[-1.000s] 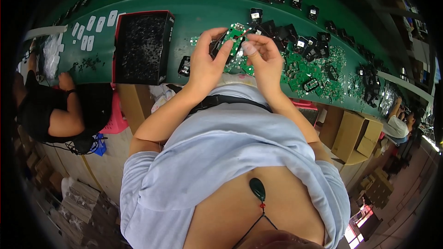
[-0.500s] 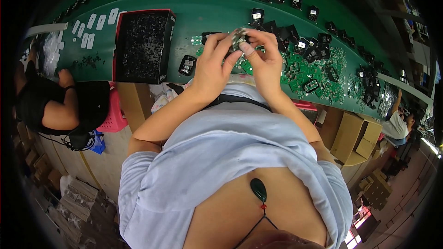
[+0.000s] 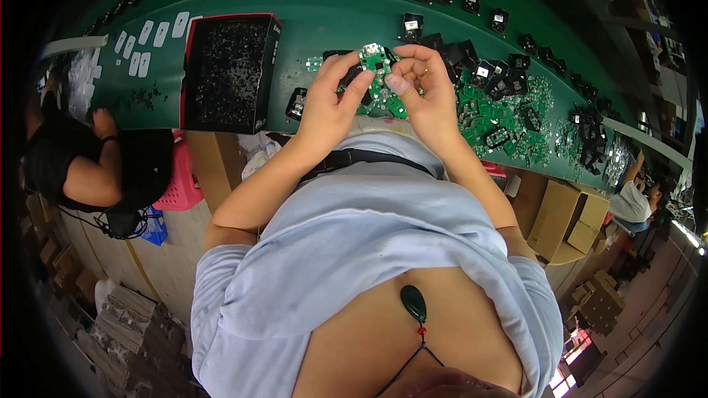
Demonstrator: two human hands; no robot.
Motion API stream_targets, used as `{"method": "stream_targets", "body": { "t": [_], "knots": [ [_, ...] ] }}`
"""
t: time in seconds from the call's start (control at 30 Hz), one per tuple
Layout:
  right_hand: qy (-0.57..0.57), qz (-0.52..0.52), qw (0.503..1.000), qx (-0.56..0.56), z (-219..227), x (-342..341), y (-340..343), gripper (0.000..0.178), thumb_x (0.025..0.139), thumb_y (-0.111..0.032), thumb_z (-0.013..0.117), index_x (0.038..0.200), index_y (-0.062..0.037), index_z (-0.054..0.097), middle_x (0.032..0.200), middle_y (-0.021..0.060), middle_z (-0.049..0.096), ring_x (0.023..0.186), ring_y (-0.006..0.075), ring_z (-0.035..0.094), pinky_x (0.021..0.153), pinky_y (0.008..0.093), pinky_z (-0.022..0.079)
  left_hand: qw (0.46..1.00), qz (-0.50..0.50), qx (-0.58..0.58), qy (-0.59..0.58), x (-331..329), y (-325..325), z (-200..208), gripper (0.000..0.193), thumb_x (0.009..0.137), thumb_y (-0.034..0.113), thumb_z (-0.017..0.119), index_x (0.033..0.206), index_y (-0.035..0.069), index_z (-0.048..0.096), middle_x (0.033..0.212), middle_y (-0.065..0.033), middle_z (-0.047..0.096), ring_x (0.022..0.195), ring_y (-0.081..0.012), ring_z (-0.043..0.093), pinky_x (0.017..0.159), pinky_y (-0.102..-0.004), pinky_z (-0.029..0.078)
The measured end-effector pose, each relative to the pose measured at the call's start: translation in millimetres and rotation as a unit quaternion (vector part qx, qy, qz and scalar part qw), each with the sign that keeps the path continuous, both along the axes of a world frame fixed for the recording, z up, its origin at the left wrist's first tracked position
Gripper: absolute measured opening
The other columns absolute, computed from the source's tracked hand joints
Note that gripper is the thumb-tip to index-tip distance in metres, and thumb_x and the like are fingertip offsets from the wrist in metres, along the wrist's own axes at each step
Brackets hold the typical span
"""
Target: The person assembles electronic circuit boards into plastic housings by hand, securing them with screws.
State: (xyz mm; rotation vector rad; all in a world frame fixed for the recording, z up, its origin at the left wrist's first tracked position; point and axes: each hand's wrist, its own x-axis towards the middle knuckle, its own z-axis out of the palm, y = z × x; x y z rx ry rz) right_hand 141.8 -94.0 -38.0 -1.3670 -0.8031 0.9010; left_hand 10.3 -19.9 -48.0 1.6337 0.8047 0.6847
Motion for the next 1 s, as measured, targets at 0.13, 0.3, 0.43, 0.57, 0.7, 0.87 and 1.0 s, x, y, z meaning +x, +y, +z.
{"method": "stream_targets", "body": {
  "t": [0.13, 0.3, 0.43, 0.57, 0.7, 0.87, 1.0],
  "knots": [
    [-0.064, 0.040, 0.994, -0.075, 7.7, 3.0, -6.9, 0.032, 0.076, -0.001, 0.062, 0.106, -0.0051, 0.049, 0.077, 0.0008, 0.050, 0.059, 0.0052, 0.040, 0.053, 0.0190, 0.036, 0.997, 0.006, -0.073, -0.037, 0.6, -2.6, -2.5, 0.025, 0.082, 0.010, 0.058, 0.105, 0.000, 0.056, 0.093, -0.0093, 0.053, 0.079, -0.0146, 0.054, 0.061, -0.0229, 0.044],
    [-0.294, -0.030, 0.955, -0.010, 12.7, -1.8, -7.6, 0.025, 0.073, -0.005, 0.067, 0.097, -0.0073, 0.058, 0.081, 0.0025, 0.049, 0.065, 0.0089, 0.044, 0.053, 0.0203, 0.037, 0.990, 0.010, -0.135, -0.048, 1.7, -3.7, -3.3, 0.023, 0.081, 0.009, 0.058, 0.103, 0.001, 0.057, 0.090, -0.0080, 0.054, 0.071, -0.0123, 0.054, 0.055, -0.0210, 0.044],
    [-0.241, -0.039, 0.969, 0.029, 2.9, -1.9, -3.6, 0.014, 0.073, -0.007, 0.068, 0.087, -0.0063, 0.064, 0.083, 0.0028, 0.049, 0.071, 0.0097, 0.045, 0.053, 0.0204, 0.037, 0.994, -0.026, -0.104, 0.018, 1.2, -6.3, -0.4, 0.022, 0.080, 0.008, 0.058, 0.102, 0.002, 0.058, 0.087, -0.0082, 0.054, 0.069, -0.0109, 0.054, 0.050, -0.0218, 0.046],
    [-0.171, -0.025, 0.984, 0.030, 1.8, -2.3, -5.4, 0.010, 0.075, -0.007, 0.066, 0.085, -0.0053, 0.064, 0.084, 0.0033, 0.049, 0.071, 0.0101, 0.046, 0.055, 0.0205, 0.037, 0.988, -0.011, -0.155, 0.010, 2.8, -6.6, 14.3, 0.022, 0.080, 0.006, 0.057, 0.102, 0.004, 0.059, 0.088, -0.0082, 0.053, 0.066, -0.0101, 0.053, 0.051, -0.0210, 0.044],
    [-0.125, -0.009, 0.991, 0.039, 6.3, 3.9, -4.7, 0.007, 0.076, -0.008, 0.064, 0.082, -0.0045, 0.062, 0.083, 0.0042, 0.050, 0.067, 0.0106, 0.047, 0.055, 0.0214, 0.038, 0.998, 0.031, -0.051, -0.026, 0.6, 4.2, 22.7, 0.022, 0.080, 0.001, 0.053, 0.099, 0.009, 0.062, 0.093, -0.0074, 0.052, 0.061, -0.0091, 0.052, 0.050, -0.0208, 0.042],
    [-0.286, 0.067, 0.954, 0.060, 16.7, 14.9, -0.1, 0.008, 0.076, -0.011, 0.064, 0.079, -0.0043, 0.061, 0.073, 0.0037, 0.052, 0.060, 0.0130, 0.049, 0.054, 0.0254, 0.040, 0.992, 0.002, 0.119, -0.032, 3.4, 3.1, 27.8, 0.018, 0.077, 0.000, 0.059, 0.092, 0.009, 0.066, 0.097, -0.0077, 0.053, 0.068, -0.0113, 0.056, 0.055, -0.0219, 0.046],
    [-0.331, 0.096, 0.938, 0.021, 28.7, 19.6, 0.2, 0.009, 0.075, -0.012, 0.065, 0.079, -0.0047, 0.061, 0.072, 0.0038, 0.052, 0.060, 0.0143, 0.050, 0.054, 0.0268, 0.041, 0.980, -0.014, 0.199, -0.011, 2.2, 5.1, 31.6, 0.017, 0.074, 0.001, 0.064, 0.089, 0.008, 0.065, 0.100, -0.0092, 0.053, 0.073, -0.0177, 0.059, 0.059, -0.0251, 0.049]
  ]
}}
